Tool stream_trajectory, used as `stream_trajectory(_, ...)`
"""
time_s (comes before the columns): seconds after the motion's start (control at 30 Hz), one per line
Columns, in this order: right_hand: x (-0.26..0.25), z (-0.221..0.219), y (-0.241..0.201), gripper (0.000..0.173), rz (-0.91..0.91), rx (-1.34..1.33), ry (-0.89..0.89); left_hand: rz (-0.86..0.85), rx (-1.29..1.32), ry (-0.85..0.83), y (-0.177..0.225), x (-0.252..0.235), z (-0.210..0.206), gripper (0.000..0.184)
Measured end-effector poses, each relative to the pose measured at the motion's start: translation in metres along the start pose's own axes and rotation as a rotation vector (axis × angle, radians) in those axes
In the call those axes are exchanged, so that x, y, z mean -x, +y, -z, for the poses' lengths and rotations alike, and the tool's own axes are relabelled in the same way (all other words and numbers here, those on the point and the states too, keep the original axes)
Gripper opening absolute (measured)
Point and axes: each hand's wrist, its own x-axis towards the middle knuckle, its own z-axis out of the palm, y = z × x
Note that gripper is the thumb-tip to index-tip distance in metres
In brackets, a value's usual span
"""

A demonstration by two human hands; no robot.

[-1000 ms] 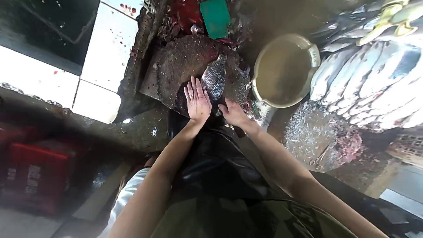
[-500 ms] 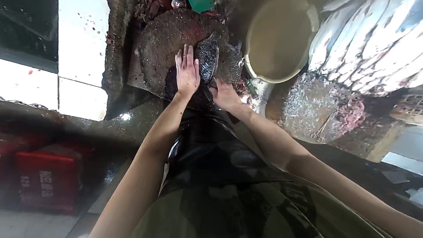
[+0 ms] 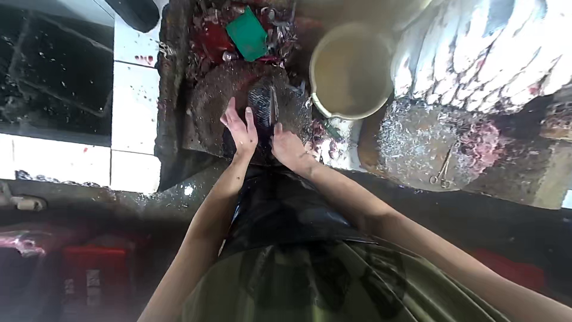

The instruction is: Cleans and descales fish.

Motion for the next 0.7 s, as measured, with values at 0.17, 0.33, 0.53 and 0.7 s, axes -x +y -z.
stream_trajectory(0.17,0.021,0.013,-0.026,0.041,0.051,0.147,0.041,0.250,-0.114,-0.136,0.046,0.007,0.026,0.074)
stream_trajectory(0.33,0.018,0.017,-0.024,0.040,0.109,0.170,0.019,0.485,-0.328,-0.140,0.045,0.009,0.005,0.062)
stream_trajectory(0.53,0.021,0.050,-0.017,0.057,0.166,0.201,-0.063,0.669,-0.348,-0.379,0.134,0.001,0.047,0.058)
stream_trajectory(0.7,0.035,0.061,-0.004,0.056,0.169,0.241,-0.067,0.552,-0.281,-0.202,0.066,0.015,0.021,0.059)
